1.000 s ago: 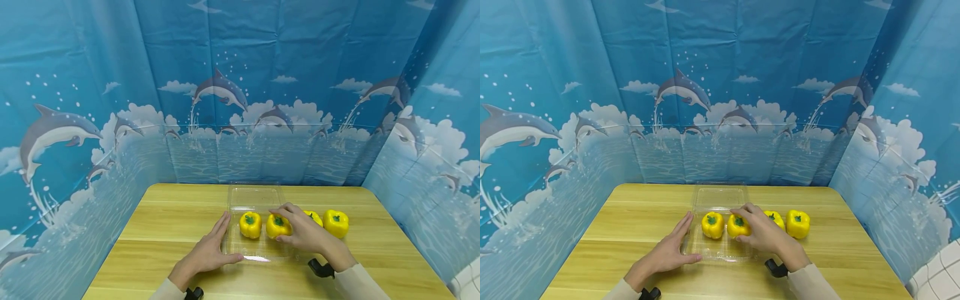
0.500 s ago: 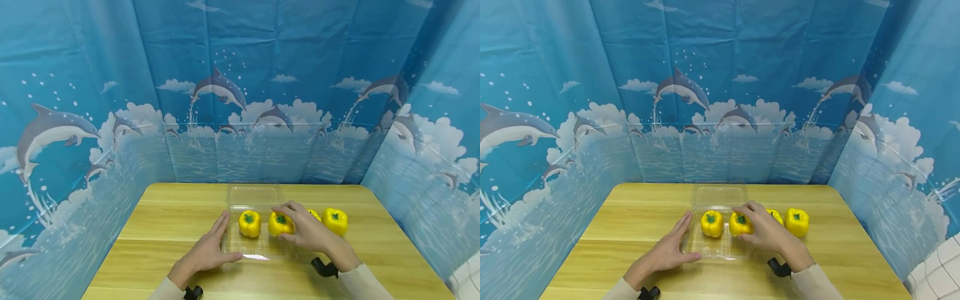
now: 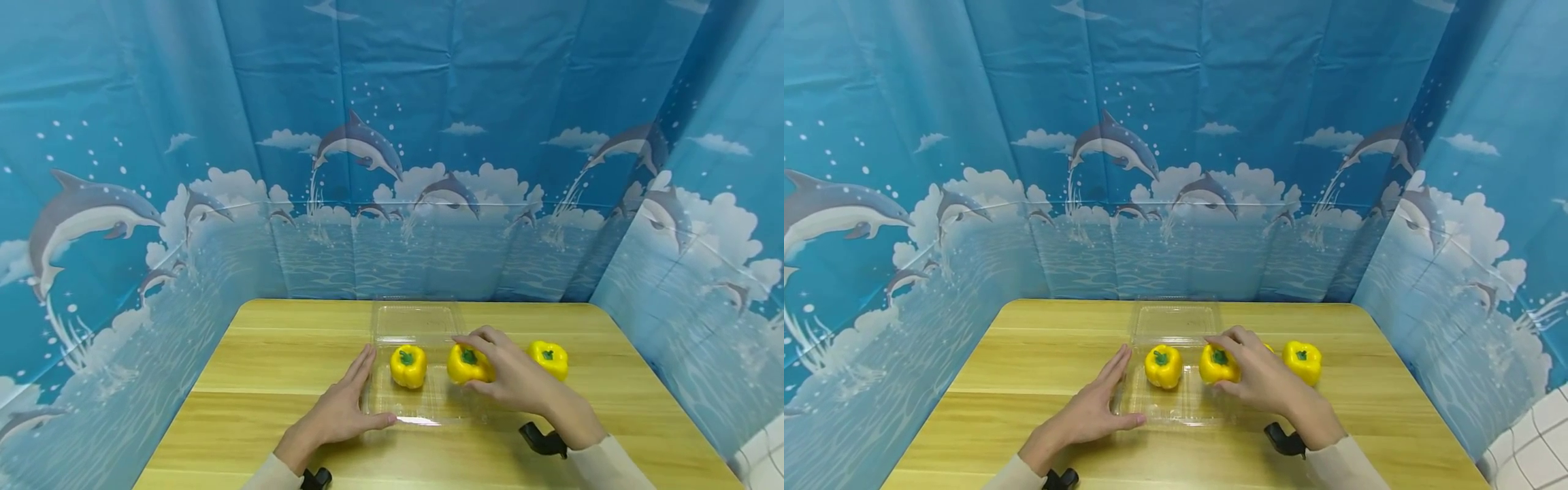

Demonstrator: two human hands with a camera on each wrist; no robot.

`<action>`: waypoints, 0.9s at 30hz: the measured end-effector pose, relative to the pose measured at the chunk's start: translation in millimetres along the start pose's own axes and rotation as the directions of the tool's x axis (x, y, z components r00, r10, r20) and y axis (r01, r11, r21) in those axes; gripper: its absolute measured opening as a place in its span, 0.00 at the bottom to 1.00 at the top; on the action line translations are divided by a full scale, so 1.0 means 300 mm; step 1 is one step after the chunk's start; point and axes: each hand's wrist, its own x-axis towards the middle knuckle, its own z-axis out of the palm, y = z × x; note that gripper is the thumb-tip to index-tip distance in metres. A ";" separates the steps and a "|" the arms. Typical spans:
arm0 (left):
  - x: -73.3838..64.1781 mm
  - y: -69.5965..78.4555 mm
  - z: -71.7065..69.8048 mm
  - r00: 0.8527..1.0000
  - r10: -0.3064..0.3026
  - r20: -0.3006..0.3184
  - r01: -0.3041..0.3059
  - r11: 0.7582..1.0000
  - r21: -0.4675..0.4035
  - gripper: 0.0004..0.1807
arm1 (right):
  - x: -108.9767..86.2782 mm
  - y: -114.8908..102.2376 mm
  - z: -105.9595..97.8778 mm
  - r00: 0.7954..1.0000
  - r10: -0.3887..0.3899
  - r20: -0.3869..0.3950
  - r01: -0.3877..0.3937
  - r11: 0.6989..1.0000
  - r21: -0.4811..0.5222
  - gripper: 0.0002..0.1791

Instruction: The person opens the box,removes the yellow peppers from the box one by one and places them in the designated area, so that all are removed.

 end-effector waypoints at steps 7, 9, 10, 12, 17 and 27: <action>0.002 0.003 0.000 1.000 0.002 -0.001 -0.002 1.000 0.003 0.72 | -0.015 0.007 -0.016 1.000 -0.006 -0.015 0.006 1.000 -0.024 0.44; 0.002 0.003 0.000 1.000 0.001 0.000 -0.001 1.000 0.000 0.71 | -0.019 0.008 -0.019 1.000 -0.007 -0.013 0.007 1.000 -0.028 0.44; 0.002 0.002 0.001 1.000 0.000 0.000 0.000 1.000 0.001 0.71 | -0.020 0.009 -0.020 1.000 -0.009 -0.011 0.008 1.000 -0.028 0.44; 0.002 0.001 0.001 1.000 -0.001 0.000 0.001 1.000 0.002 0.71 | -0.024 0.011 -0.024 1.000 -0.011 -0.011 0.011 1.000 -0.030 0.44; 0.003 0.008 0.007 1.000 -0.001 -0.002 0.001 1.000 0.003 0.71 | -0.044 0.013 -0.042 1.000 -0.009 -0.012 0.009 1.000 -0.025 0.44; -0.007 0.014 0.001 1.000 -0.016 0.006 0.016 1.000 0.009 0.72 | -0.064 0.015 -0.073 1.000 -0.003 0.015 0.003 1.000 -0.030 0.44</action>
